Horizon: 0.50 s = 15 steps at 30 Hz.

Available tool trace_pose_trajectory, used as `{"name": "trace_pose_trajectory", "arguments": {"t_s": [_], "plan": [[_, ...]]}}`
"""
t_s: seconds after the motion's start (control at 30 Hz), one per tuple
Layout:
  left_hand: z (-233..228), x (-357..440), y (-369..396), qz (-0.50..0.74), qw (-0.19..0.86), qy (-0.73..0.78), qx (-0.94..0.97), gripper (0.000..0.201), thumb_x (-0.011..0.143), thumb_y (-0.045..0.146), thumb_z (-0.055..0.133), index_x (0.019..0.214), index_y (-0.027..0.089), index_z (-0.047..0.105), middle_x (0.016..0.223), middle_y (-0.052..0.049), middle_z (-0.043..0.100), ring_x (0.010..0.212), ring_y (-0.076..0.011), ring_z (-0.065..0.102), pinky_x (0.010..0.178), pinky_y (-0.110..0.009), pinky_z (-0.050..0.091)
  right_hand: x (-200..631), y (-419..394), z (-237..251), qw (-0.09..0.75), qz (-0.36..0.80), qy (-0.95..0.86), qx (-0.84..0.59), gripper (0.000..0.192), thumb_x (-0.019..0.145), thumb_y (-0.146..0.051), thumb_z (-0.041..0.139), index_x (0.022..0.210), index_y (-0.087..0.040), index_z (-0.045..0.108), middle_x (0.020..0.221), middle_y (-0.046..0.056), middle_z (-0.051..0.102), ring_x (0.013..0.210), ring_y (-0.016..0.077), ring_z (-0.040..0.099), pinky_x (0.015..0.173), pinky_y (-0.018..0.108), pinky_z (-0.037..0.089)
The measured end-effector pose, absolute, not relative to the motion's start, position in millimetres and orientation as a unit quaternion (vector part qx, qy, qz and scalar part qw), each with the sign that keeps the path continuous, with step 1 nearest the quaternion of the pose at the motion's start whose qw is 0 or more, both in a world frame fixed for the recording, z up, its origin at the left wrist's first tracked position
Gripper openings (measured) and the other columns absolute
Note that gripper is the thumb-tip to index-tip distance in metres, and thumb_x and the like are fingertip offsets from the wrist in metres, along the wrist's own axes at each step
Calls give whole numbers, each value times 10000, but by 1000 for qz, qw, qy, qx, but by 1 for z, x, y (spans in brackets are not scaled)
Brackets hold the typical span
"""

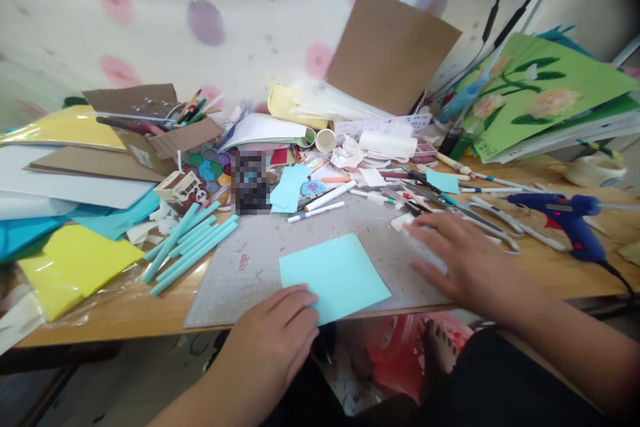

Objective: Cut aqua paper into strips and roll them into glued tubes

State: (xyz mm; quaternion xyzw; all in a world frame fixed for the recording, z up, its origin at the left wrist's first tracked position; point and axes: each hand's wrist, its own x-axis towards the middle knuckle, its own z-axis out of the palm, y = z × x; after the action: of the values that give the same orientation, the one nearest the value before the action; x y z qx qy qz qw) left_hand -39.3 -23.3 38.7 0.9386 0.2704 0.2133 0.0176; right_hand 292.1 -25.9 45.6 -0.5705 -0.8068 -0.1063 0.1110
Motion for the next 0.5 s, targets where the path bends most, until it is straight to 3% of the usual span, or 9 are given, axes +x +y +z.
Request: {"name": "trace_pose_trajectory", "arguments": {"t_s": [0.13,0.23,0.37,0.43,0.5], "plan": [[44,-42,-20,241,17,270,932,237,940,107,390,971,179,614,958,-52,715,858,-182,692,755,-300,594,239,-42,49,126,8,-920,-371,367,928,-345,549,1239,-156,594,1262,139,619,1182,301,538,1005,473,434],[46,-44,-16,255,21,287,923,230,954,124,380,929,183,601,811,-33,687,702,-158,667,637,-263,575,221,-44,48,160,72,-918,-356,229,966,-248,480,1071,-161,665,1069,100,701,992,239,619,907,414,480],[41,-46,-12,281,29,318,905,184,961,157,421,868,194,575,674,8,606,578,-138,601,519,-231,514,220,-30,50,186,165,-880,-404,263,983,-259,446,948,-183,695,884,62,720,836,197,648,745,321,500],[38,-46,-14,309,20,343,887,121,948,139,462,945,174,578,816,-35,654,714,-162,647,637,-276,552,221,-20,50,200,189,-853,-443,250,976,-277,461,970,-201,699,868,46,730,807,188,667,721,302,506],[35,-44,-20,344,-2,352,871,188,906,76,519,1057,160,593,1044,-94,661,962,-217,648,863,-386,541,221,-10,48,214,199,-830,-475,238,967,-277,473,1022,-213,695,918,42,742,820,185,686,723,294,518]]}}
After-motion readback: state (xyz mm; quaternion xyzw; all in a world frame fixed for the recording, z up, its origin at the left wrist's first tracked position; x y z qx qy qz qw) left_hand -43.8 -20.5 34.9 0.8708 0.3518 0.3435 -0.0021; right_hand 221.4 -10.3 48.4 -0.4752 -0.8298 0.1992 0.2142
